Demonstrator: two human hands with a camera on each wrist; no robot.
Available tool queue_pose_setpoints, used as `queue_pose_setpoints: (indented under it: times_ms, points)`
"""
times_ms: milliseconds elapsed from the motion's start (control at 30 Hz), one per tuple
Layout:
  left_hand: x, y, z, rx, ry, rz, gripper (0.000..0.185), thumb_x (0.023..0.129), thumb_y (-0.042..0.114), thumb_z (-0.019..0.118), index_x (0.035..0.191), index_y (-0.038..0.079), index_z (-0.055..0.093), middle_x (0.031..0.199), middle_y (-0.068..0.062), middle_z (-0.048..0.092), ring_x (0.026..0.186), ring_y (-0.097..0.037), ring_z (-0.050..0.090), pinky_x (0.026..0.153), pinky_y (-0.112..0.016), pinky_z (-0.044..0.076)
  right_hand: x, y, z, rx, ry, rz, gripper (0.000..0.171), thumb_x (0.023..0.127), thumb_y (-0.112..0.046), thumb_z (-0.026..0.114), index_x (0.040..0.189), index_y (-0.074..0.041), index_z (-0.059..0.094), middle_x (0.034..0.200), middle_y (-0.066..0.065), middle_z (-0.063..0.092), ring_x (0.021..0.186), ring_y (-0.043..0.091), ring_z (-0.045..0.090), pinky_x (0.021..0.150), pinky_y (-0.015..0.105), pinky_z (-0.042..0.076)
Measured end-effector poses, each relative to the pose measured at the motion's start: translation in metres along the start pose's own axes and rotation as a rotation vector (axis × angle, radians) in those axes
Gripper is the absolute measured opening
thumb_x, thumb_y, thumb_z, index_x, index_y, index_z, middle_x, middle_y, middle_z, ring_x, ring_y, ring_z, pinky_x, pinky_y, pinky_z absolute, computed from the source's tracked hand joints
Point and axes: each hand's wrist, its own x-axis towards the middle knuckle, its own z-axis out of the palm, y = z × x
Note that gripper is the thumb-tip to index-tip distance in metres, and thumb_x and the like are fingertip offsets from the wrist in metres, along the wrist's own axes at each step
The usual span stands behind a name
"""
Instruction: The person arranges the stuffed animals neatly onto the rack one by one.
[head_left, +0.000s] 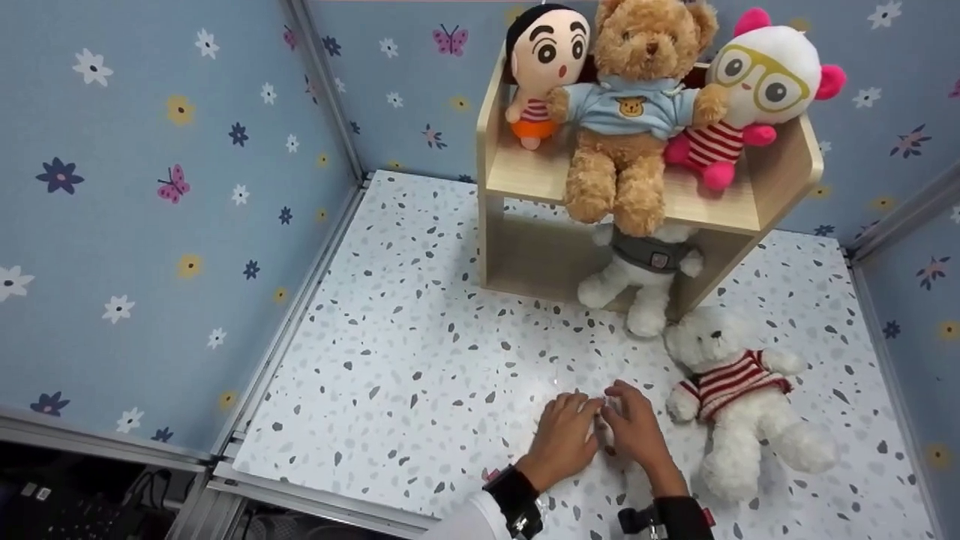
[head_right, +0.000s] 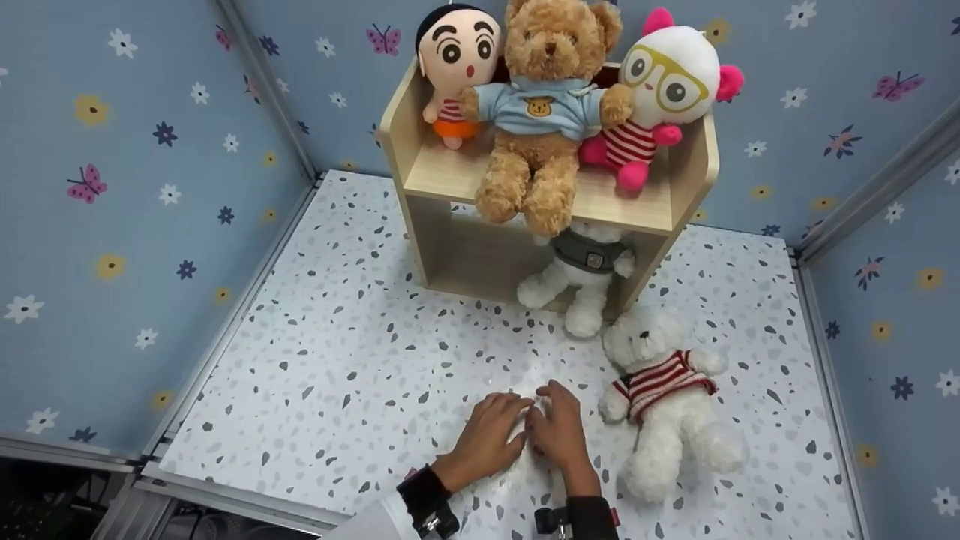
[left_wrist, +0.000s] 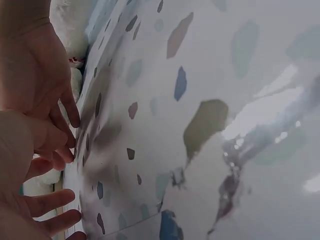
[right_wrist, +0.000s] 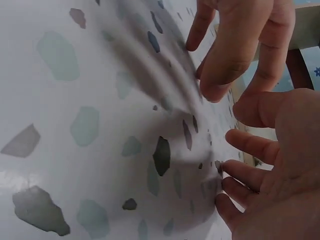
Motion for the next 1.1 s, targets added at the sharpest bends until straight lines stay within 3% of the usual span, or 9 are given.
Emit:
queue_pose_setpoints:
  times_ms: [200, 367, 500, 633, 733, 900, 1100]
  points:
    - [0.0, 0.005, -0.001, -0.115, -0.03, -0.049, 0.068, 0.092, 0.027, 0.071, 0.153, 0.013, 0.044, 0.135, -0.002, 0.067, 0.125, -0.02, 0.059, 0.108, -0.039, 0.048, -0.005, -0.01, -0.027, 0.124, 0.06, 0.054, 0.035, 0.104, -0.009, 0.056, 0.137, 0.002, 0.056, 0.146, 0.024, 0.055, 0.141, 0.04, 0.046, 0.12, 0.057, 0.032]
    - [0.002, 0.013, -0.001, -0.175, -0.021, -0.073, 0.07, 0.092, 0.027, 0.072, 0.154, 0.013, 0.041, 0.125, -0.002, 0.072, 0.115, -0.018, 0.064, 0.103, -0.036, 0.05, -0.008, -0.023, -0.061, 0.109, 0.217, 0.067, 0.031, 0.103, -0.011, 0.057, 0.133, -0.002, 0.061, 0.133, 0.019, 0.064, 0.126, 0.028, 0.058, 0.108, 0.036, 0.046]
    - [0.009, 0.022, -0.001, -0.251, -0.052, -0.082, 0.071, 0.092, 0.03, 0.072, 0.154, 0.016, 0.04, 0.115, -0.001, 0.074, 0.101, -0.015, 0.067, 0.097, -0.034, 0.051, -0.012, -0.028, -0.09, 0.09, 0.36, 0.098, 0.031, 0.104, -0.016, 0.056, 0.133, -0.007, 0.062, 0.129, 0.011, 0.064, 0.113, 0.007, 0.057, 0.091, 0.016, 0.045]
    - [0.013, 0.031, -0.002, -0.358, -0.119, -0.126, 0.074, 0.092, 0.035, 0.073, 0.155, 0.025, 0.036, 0.118, 0.001, 0.072, 0.1, -0.014, 0.066, 0.093, -0.031, 0.052, -0.016, -0.024, -0.113, 0.094, 0.489, 0.129, 0.031, 0.103, -0.019, 0.057, 0.131, -0.008, 0.064, 0.124, 0.006, 0.063, 0.105, -0.004, 0.053, 0.086, 0.017, 0.04]
    - [0.015, 0.04, 0.0, -0.419, -0.155, -0.135, 0.074, 0.091, 0.038, 0.074, 0.154, 0.029, 0.036, 0.126, 0.0, 0.07, 0.108, -0.013, 0.065, 0.093, -0.029, 0.052, -0.017, -0.017, -0.128, 0.071, 0.547, 0.186, 0.031, 0.103, -0.021, 0.056, 0.13, -0.008, 0.064, 0.124, 0.004, 0.063, 0.109, 0.0, 0.053, 0.092, 0.022, 0.04]
    - [0.018, 0.056, 0.004, -0.449, -0.207, -0.075, 0.074, 0.091, 0.044, 0.072, 0.155, 0.027, 0.039, 0.125, 0.0, 0.071, 0.11, -0.005, 0.065, 0.093, -0.026, 0.05, -0.016, -0.007, -0.149, -0.032, 0.582, 0.256, 0.032, 0.102, -0.018, 0.055, 0.131, -0.005, 0.062, 0.128, 0.01, 0.06, 0.119, 0.019, 0.052, 0.101, 0.036, 0.039]
    - [0.025, 0.071, 0.009, -0.55, -0.328, -0.064, 0.073, 0.094, 0.048, 0.068, 0.156, 0.032, 0.035, 0.133, 0.004, 0.067, 0.115, -0.003, 0.064, 0.088, -0.025, 0.051, -0.011, -0.003, -0.164, -0.174, 0.595, 0.227, 0.036, 0.096, -0.009, 0.052, 0.129, 0.003, 0.061, 0.122, 0.021, 0.053, 0.116, 0.034, 0.047, 0.09, 0.042, 0.035]
